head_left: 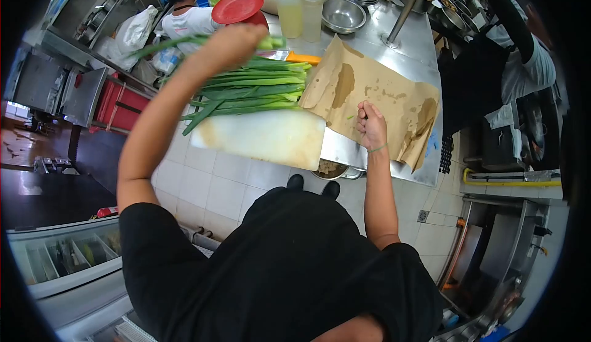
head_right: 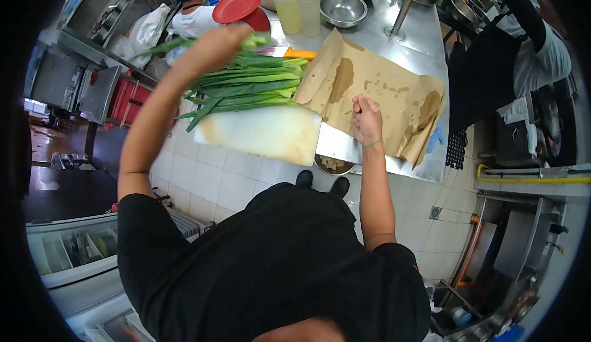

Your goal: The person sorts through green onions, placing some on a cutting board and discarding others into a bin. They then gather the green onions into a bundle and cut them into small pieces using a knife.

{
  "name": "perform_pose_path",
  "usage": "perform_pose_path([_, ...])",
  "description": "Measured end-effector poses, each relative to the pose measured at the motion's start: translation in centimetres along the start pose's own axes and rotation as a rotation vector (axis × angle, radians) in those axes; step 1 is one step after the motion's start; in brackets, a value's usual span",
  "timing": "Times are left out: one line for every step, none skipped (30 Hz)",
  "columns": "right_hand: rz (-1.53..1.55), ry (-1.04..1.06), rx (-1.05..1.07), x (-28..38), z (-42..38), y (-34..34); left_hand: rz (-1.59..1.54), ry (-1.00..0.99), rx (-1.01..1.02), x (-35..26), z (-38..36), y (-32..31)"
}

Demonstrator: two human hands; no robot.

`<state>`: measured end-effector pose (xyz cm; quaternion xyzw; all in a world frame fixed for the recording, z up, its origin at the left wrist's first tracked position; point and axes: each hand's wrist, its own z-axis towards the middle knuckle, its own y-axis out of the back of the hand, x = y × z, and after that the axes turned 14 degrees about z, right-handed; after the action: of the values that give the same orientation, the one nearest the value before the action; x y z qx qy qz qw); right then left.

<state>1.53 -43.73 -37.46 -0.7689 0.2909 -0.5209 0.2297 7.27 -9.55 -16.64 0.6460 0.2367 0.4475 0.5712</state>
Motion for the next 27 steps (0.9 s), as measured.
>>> perform_pose_path([0.002, -0.001, -0.009, -0.2, -0.1, -0.1, -0.032, -0.014, 0.017, -1.1, 0.3, -2.7])
perform_pose_path([0.004, -0.004, -0.018, -0.3, -0.2, -0.1, -0.064, -0.029, 0.035, -2.2, 0.6, -5.1])
perform_pose_path([0.000, -0.004, -0.026, -0.4, -0.4, -0.3, -0.073, -0.032, 0.035, -3.2, 0.8, -7.7])
perform_pose_path([-0.009, -0.004, -0.041, -0.4, -0.7, -0.5, -0.069, -0.044, -0.001, -4.0, 1.0, -10.2])
perform_pose_path([-0.018, -0.002, -0.056, -0.3, -0.9, -0.6, -0.065, -0.057, -0.038, -4.7, 1.3, -11.6])
perform_pose_path([-0.023, -0.001, -0.067, -0.3, -1.1, -0.4, -0.076, -0.062, -0.039, -5.4, 1.4, -12.0])
perform_pose_path([-0.015, -0.006, -0.067, -0.2, -1.3, -0.2, -0.067, -0.045, -0.038, -6.1, 1.4, -12.3])
perform_pose_path([-0.005, -0.010, -0.066, -0.2, -1.5, 0.0, -0.055, -0.030, -0.036, -6.5, 1.4, -12.6])
perform_pose_path([-0.007, -0.009, -0.077, -0.3, -1.7, 0.1, -0.043, -0.027, -0.087, -6.8, 1.3, -13.1])
perform_pose_path([-0.050, 0.005, -0.097, -0.4, -1.8, 0.2, -0.050, -0.035, -0.086, -6.9, 1.3, -13.5])
perform_pose_path([-0.091, 0.020, -0.118, -0.6, -2.0, 0.3, -0.067, -0.017, -0.146, -7.0, 1.2, -13.8])
perform_pose_path([-0.092, 0.023, -0.129, -0.7, -2.3, -0.1, -0.085, 0.001, -0.207, -7.3, 1.1, -13.9])
perform_pose_path([-0.183, 0.071, -0.145, -0.8, -2.8, -0.9, -0.093, -0.007, -0.208, -7.6, 1.1, -13.9])
perform_pose_path([-0.275, 0.119, -0.160, -0.8, -3.1, -1.2, -0.096, 0.045, -0.134, -8.0, 1.0, -13.9])
perform_pose_path([-0.278, 0.121, -0.169, -1.0, -2.9, -0.5, -0.099, 0.097, -0.062, -8.4, 0.9, -13.9])
perform_pose_path([-0.316, 0.152, -0.152, -1.4, -2.4, 0.3, -0.107, 0.092, -0.063, -8.8, 0.8, -14.0])
perform_pose_path([-0.354, 0.184, -0.132, -1.6, -2.0, 1.1, -0.078, 0.108, -0.075, -9.2, 0.7, -14.1])
perform_pose_path([-0.357, 0.186, -0.134, -1.5, -2.0, 0.8, -0.047, 0.127, -0.087, -9.4, 0.6, -14.3])
perform_pose_path([-0.397, 0.178, -0.132, -1.5, -2.0, 0.4, -0.050, 0.127, -0.088, -9.6, 0.3, -14.7])
perform_pose_path([-0.436, 0.170, -0.128, -1.7, -1.9, 0.0, -0.046, 0.141, -0.214, -9.8, 0.1, -15.2])
perform_pose_path([-0.564, 0.264, -0.094, -2.4, -1.0, -0.3, -0.041, 0.155, -0.339, -9.9, -0.1, -15.5])
perform_pose_path([-0.671, 0.331, -0.019, -2.3, -1.0, -2.5, -0.042, 0.155, -0.338, -10.0, -0.3, -15.5])
perform_pose_path([-0.777, 0.398, 0.056, -2.3, -1.0, -5.0, -0.091, 0.169, -0.355, -10.1, -0.6, -15.6])
perform_pose_path([-0.832, 0.423, 0.099, -2.9, -0.4, -6.7, -0.141, 0.183, -0.374, -10.2, -0.7, -15.6])
perform_pose_path([-0.888, 0.448, 0.143, -3.6, 0.2, -8.1, -0.145, 0.183, -0.374, -10.2, -0.7, -15.7])
perform_pose_path([-0.892, 0.448, 0.143, -4.4, 0.8, -9.1, -0.134, 0.182, -0.437, -10.3, -0.7, -15.8])
perform_pose_path([-0.945, 0.458, 0.135, -5.3, 1.3, -9.9, -0.123, 0.184, -0.500, -10.4, -0.8, -15.8])
